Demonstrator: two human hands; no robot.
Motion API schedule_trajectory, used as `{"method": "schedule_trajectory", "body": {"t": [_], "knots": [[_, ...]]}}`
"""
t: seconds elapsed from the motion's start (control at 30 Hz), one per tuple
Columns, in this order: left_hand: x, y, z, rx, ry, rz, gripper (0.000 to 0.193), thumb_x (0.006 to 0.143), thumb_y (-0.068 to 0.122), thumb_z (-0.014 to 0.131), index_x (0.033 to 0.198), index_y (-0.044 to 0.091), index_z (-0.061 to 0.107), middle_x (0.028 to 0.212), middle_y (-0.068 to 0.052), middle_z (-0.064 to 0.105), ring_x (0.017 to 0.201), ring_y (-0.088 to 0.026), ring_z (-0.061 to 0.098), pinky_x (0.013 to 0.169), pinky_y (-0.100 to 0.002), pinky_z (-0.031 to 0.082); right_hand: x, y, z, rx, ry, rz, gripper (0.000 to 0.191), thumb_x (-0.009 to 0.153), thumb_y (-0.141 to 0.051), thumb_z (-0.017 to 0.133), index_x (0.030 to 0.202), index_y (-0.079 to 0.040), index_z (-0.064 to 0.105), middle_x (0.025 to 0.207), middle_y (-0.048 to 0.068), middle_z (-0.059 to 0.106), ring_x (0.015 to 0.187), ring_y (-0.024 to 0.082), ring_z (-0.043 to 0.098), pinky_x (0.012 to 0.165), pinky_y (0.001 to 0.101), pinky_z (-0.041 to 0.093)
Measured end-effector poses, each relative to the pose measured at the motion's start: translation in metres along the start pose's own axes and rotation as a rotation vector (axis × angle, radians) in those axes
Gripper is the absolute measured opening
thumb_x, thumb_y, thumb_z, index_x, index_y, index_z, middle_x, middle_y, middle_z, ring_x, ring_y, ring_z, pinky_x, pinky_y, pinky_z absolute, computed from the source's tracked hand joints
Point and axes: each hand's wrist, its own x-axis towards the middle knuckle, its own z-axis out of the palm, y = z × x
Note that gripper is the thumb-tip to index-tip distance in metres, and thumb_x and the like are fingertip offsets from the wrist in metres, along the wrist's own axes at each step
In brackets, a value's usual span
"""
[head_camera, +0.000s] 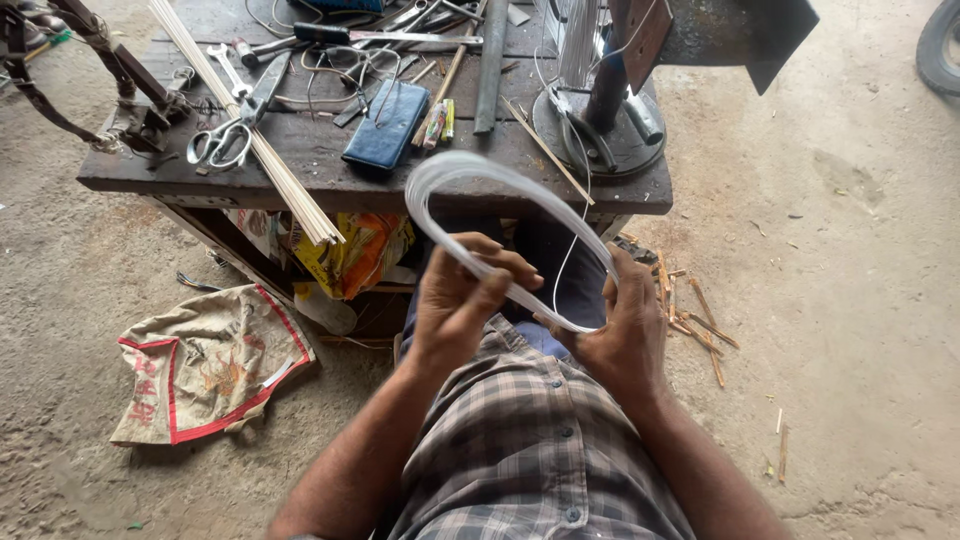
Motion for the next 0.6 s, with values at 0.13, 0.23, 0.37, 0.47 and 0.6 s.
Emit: {"method": "schedule_trajectory", "body": {"t": [0.13,0.23,0.37,0.47,0.6], "knots": [[0.016,0.027,-0.012,0.165,0.224,0.204,0.038,0.105,0.023,0.069,0.135,0.006,0.052,0.129,-0.017,0.067,0.119,-0.028,0.069,0.105,-0.044,0.059,0.0,0.007,0.006,-0.064,-0.046,-0.092,0.11,0.064,-0.056,0.093,0.146,-0.002,0.044,0.097,0.007,0.05,0.079,0.016,0.052,0.058,0.0327,0.052],[0.028,0.046,-0.024,0.045,0.22,0.19,0.047,0.099,0.03,0.073,0.134,0.008,0.051,0.136,-0.016,0.063,0.134,-0.029,0.063,0.119,-0.047,0.052,0.0,0.01,0.011,-0.084,-0.125,-0.104,0.112,0.06,-0.06,0.093,0.142,-0.002,0.045,0.089,0.007,0.05,0.071,0.017,0.052,0.051,0.0338,0.051],[0.03,0.05,-0.034,-0.135,0.079,0.131,0.034,0.105,0.033,0.07,0.119,0.002,0.064,0.12,-0.018,0.069,0.125,-0.031,0.065,0.118,-0.049,0.05,-0.001,0.011,0.015,-0.071,-0.135,-0.109,0.109,0.06,-0.061,0.093,0.141,-0.003,0.047,0.09,0.006,0.052,0.072,0.016,0.054,0.052,0.0334,0.051],[0.028,0.044,-0.038,-0.123,0.118,0.102,0.037,0.109,0.04,0.062,0.101,0.004,0.065,0.105,-0.017,0.069,0.113,-0.032,0.069,0.118,-0.054,0.05,-0.002,0.013,0.018,-0.068,-0.152,-0.061,0.107,0.06,-0.06,0.093,0.14,-0.005,0.048,0.091,0.006,0.052,0.071,0.016,0.056,0.051,0.0327,0.053],[0.026,0.042,-0.037,-0.032,0.167,0.092,0.052,0.109,0.053,0.052,0.081,0.009,0.056,0.088,-0.014,0.066,0.099,-0.031,0.071,0.121,-0.059,0.047,-0.002,0.02,0.023,-0.081,-0.103,-0.093,0.104,0.062,-0.057,0.093,0.14,-0.005,0.048,0.094,0.008,0.054,0.075,0.018,0.058,0.054,0.034,0.055]]}}
